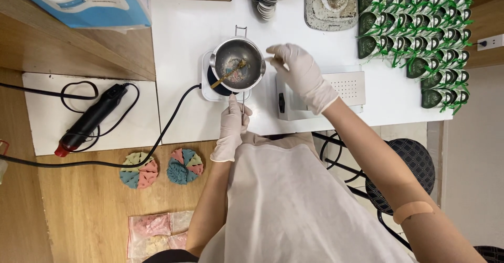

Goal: Preparing and melting wax to create decorative wax seals for product packaging.

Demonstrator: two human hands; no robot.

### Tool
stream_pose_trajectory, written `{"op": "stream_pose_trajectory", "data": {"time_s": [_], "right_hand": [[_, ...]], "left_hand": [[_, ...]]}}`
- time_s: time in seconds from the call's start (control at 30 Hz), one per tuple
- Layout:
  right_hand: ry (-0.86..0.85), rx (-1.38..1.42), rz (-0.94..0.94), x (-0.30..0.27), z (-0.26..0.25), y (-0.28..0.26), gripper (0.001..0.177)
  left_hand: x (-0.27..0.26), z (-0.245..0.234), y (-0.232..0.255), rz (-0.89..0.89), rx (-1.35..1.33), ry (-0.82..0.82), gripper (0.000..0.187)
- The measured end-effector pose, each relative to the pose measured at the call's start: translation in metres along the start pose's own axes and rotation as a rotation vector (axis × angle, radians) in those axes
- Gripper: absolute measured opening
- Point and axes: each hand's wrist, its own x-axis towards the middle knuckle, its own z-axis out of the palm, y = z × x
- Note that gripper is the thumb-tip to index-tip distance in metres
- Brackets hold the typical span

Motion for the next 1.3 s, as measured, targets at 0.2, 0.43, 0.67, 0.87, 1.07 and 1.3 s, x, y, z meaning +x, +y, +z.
{"op": "stream_pose_trajectory", "data": {"time_s": [0.2,0.43,0.67,0.87,1.07,1.3], "right_hand": [[-0.096,-0.112,-0.157,0.049,0.015,0.028,0.01],[-0.215,-0.371,-0.387,0.055,0.032,0.028,0.011],[-0.366,-0.281,-0.312,0.062,0.039,0.043,0.007],[-0.361,-0.243,-0.26,0.07,0.038,0.042,0.005],[-0.355,-0.319,-0.359,0.071,0.046,0.049,0.002],[-0.515,-0.154,-0.217,0.07,0.028,0.046,0.007]], "left_hand": [[0.006,0.001,-0.004,-0.041,-0.007,0.026,0.07],[0.001,0.005,-0.005,-0.008,-0.044,0.07,0.066],[-0.004,0.013,-0.001,-0.018,-0.023,0.076,0.065],[0.003,0.012,-0.007,0.021,-0.02,0.089,0.065],[-0.001,0.014,-0.003,0.004,-0.005,0.087,0.066],[0.009,0.013,-0.011,-0.011,-0.035,0.084,0.065]]}}
